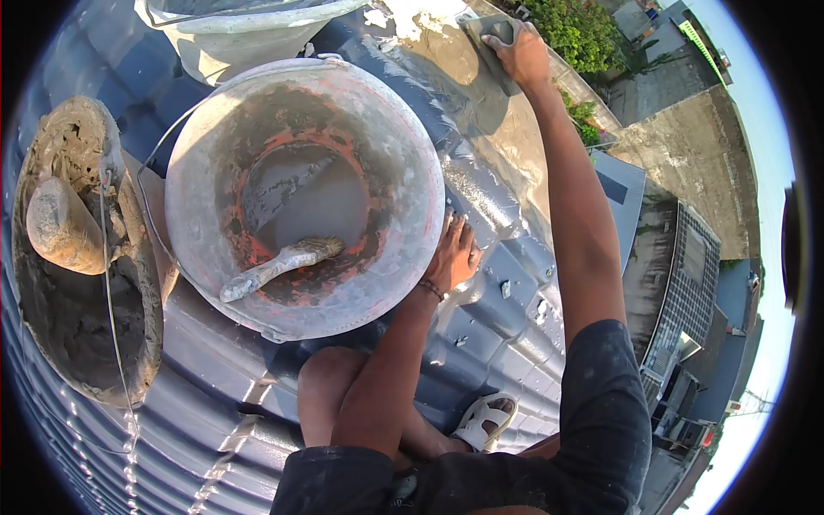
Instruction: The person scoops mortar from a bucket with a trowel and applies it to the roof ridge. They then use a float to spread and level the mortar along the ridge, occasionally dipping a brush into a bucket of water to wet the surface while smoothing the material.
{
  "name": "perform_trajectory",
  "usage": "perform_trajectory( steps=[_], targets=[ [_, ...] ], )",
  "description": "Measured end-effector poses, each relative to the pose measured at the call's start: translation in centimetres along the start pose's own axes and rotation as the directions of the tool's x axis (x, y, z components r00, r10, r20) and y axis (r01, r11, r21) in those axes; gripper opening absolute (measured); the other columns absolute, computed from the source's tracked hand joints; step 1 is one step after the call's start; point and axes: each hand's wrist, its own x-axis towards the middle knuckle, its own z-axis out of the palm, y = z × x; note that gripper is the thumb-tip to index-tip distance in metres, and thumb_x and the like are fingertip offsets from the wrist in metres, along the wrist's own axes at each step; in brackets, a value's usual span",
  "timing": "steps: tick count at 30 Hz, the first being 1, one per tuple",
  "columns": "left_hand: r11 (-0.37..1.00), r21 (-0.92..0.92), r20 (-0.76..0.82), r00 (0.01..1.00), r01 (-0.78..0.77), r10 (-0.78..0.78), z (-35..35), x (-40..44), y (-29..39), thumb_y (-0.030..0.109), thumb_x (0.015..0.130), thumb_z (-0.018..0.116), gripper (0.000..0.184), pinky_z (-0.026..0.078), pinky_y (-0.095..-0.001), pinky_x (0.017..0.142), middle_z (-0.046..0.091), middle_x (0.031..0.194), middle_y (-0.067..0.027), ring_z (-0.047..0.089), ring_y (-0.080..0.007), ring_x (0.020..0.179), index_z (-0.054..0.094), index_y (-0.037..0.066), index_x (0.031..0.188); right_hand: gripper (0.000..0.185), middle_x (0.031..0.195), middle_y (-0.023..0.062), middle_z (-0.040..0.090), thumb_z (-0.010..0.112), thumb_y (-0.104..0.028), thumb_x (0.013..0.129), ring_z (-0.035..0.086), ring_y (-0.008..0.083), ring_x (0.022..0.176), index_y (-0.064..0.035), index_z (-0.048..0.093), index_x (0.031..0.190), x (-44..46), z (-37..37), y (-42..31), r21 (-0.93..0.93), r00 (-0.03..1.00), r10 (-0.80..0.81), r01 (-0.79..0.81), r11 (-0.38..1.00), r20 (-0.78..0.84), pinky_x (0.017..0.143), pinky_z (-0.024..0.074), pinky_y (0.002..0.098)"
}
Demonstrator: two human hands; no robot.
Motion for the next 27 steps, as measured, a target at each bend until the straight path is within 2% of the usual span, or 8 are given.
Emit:
perform_trajectory(
  steps=[4,6,8,16,18,21,22,27],
  targets=[
    [0.999,0.029,-0.009,0.999,-0.033,0.034,-0.1,0.1,0.1,0.027,0.082,0.063,0.027,0.043,-0.0474,0.102,0.062,0.116,-0.0133,0.053,-0.0309,0.118,0.069,0.003,0.092,0.074,0.139,0.0309,0.05,0.065,-0.052,0.09,0.042,0.0413,0.137,0.0059,0.051,0.134,-5.4,4.3,4.8,-0.146,0.975,-0.136,0.111,0.983,-0.176,0.113,0.0372,0.0449],
    [0.997,0.022,0.012,0.997,-0.074,0.074,-0.8,0.3,0.1,0.025,0.082,0.063,0.025,0.043,-0.0472,0.101,0.063,0.115,-0.0129,0.054,-0.0309,0.117,0.069,0.003,0.093,0.075,0.137,0.0307,0.053,0.065,-0.052,0.089,0.047,0.0422,0.133,0.0061,0.051,0.133,-8.0,3.7,8.0,-0.094,0.949,0.135,-0.168,0.981,-0.285,0.11,0.0406,0.046],
    [1.0,0.01,0.029,0.999,-0.028,0.027,-1.0,0.8,0.3,0.023,0.081,0.064,0.024,0.043,-0.0474,0.1,0.063,0.114,-0.0126,0.054,-0.0312,0.117,0.069,0.003,0.093,0.078,0.133,0.0303,0.056,0.067,-0.054,0.087,0.054,0.0434,0.125,0.0062,0.051,0.133,-11.3,0.0,11.5,0.141,0.847,0.521,-0.531,0.835,0.107,0.105,0.0449,0.0474],
    [0.996,0.06,-0.001,0.998,-0.069,0.069,-0.6,0.9,1.0,0.02,0.08,0.065,0.02,0.046,-0.0472,0.098,0.064,0.113,-0.0094,0.057,-0.0314,0.114,0.069,0.006,0.093,0.076,0.128,0.0304,0.058,0.07,-0.052,0.086,0.057,0.0412,0.12,0.006,0.052,0.132,-29.6,-0.6,24.1,-0.098,0.685,0.71,-0.728,0.679,-0.163,0.102,0.0466,0.0462],
    [0.994,0.099,0.0,0.999,-0.043,0.043,-0.8,0.9,1.1,0.02,0.08,0.065,0.019,0.046,-0.0477,0.098,0.063,0.113,-0.0082,0.057,-0.0311,0.113,0.069,0.007,0.093,0.071,0.129,0.0298,0.058,0.068,-0.049,0.088,0.056,0.0395,0.122,0.0072,0.054,0.129,-31.8,-1.5,26.4,-0.371,0.641,0.752,-0.743,0.557,-0.154,0.102,0.046,0.0453],
    [0.994,0.085,-0.02,0.997,-0.07,0.072,-0.5,0.7,1.0,0.017,0.08,0.066,0.017,0.047,-0.0479,0.098,0.063,0.112,-0.0066,0.058,-0.0314,0.114,0.069,0.007,0.093,0.06,0.114,0.0277,0.064,0.067,-0.046,0.09,0.063,0.0418,0.106,0.0052,0.056,0.119,-28.6,-1.0,23.9,-0.054,0.515,0.857,-0.855,0.515,0.014,0.093,0.0511,0.0462],
    [0.994,0.09,-0.029,0.997,-0.066,0.069,-0.5,0.7,1.2,0.016,0.08,0.066,0.017,0.047,-0.0479,0.098,0.063,0.112,-0.0061,0.058,-0.0314,0.114,0.069,0.007,0.093,0.06,0.109,0.0287,0.065,0.067,-0.046,0.089,0.064,0.0432,0.103,0.0064,0.057,0.117,-27.3,0.7,21.4,-0.052,0.57,0.793,-0.818,0.573,-0.213,0.09,0.0519,0.0472],
    [0.99,0.12,0.0,0.998,-0.068,0.069,-0.6,0.6,1.4,0.018,0.079,0.067,0.018,0.046,-0.048,0.099,0.063,0.112,-0.0055,0.057,-0.0305,0.116,0.07,0.008,0.093,0.062,0.116,0.0316,0.062,0.061,-0.049,0.092,0.061,0.0446,0.111,0.0086,0.057,0.117,-18.7,1.6,6.6,0.238,0.845,0.531,-0.505,0.829,-0.058,0.098,0.0492,0.0485]
  ],
)
